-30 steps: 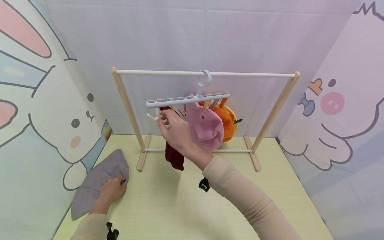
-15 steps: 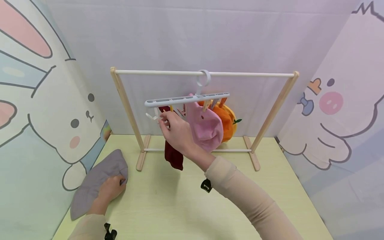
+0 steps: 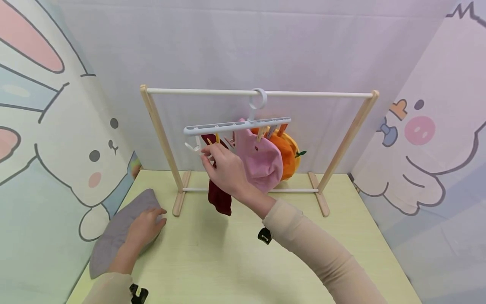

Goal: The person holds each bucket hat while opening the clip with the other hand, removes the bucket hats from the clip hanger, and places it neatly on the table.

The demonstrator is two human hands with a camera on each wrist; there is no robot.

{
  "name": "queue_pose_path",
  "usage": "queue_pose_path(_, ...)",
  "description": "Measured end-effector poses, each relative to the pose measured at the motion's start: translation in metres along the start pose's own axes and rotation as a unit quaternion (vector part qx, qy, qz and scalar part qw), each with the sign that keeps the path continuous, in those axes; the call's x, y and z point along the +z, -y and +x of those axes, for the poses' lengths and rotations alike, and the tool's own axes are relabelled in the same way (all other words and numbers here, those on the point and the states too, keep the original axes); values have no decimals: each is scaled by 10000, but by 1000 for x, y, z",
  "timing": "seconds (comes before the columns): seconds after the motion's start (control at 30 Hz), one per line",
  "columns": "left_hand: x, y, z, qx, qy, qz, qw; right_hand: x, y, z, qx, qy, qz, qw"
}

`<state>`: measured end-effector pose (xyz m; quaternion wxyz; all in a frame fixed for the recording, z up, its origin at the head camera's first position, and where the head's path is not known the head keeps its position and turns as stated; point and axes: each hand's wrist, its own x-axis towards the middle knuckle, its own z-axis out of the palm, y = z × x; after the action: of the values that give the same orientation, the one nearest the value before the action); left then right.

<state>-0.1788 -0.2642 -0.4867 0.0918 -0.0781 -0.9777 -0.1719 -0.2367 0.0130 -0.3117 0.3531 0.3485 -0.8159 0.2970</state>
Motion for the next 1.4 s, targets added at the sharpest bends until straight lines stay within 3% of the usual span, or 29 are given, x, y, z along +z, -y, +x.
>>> queue_pose_path(0.3, -16, -30, 11, 304, -308, -133, 9990, -5, -2, -2, -83, -37, -44, 9999)
queue_pose_path(0.63, -25, -51, 18, 698, -816, -312, 9937, -9, -7, -7, -84, -55, -280, 9996)
queue_pose_path(1.0, -41, -79, 20, 1178, -1227, -498, 9842, -18, -15, -11, -412, 404, -295, 9979)
queue_pose_path(1.4, -53, -100, 21, 1411, -1423, -452, 9787, -22, -33, -20, -153, 955, -578, 9936)
